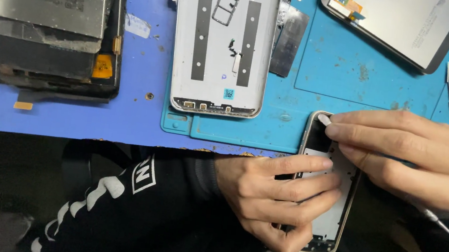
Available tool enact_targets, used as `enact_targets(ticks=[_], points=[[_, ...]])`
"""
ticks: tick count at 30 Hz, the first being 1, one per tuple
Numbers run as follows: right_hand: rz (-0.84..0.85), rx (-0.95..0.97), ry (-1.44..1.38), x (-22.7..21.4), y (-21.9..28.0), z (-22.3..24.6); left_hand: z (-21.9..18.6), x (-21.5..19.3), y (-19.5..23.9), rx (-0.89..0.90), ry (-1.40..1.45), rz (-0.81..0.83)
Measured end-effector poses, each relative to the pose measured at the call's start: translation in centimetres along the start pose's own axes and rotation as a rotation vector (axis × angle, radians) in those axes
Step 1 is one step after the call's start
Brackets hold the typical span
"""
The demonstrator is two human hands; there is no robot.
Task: Cleaning and prying a smartphone frame as part of a repair or remanufacturing process.
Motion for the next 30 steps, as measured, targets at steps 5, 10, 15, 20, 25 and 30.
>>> enact_targets(ticks=[5, 10, 15, 20, 25, 30], points=[[0.046, -0.027, 0.006, 0.0, -0.2, -0.5, -0.1, -0.2, 0.1, 0.011, 0.013, 0.002], [0.075, -0.069, -0.015, 0.1, 0.2, -0.7, 0.0, -0.3, 0.0, 0.004, 0.004, 0.013], [0.113, -0.037, -0.038, -0.2, 0.5, -1.0, 0.1, -0.4, -0.1, 0.002, 0.018, -0.011], [0.119, -0.017, -0.062, -0.4, 0.3, -0.8, 0.1, -0.5, -0.2, 0.01, 0.028, -0.015], [0.135, 0.016, -0.094, -0.3, 0.5, -1.4, 0.1, -0.4, -0.2, -0.007, 0.044, -0.022], [0.059, 0.02, -0.092, -0.5, 0.2, -1.5, 0.0, -0.5, -0.1, -0.008, 0.046, -0.041]])
Point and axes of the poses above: each hand's wrist, its own y-axis away from the middle knuckle, its own x-axis out of the palm, z = x × y, the point moved 7 cm from there along -y, towards the middle knuckle, and after that the axes turned 15 degrees about -y, right-handed, at the moved point
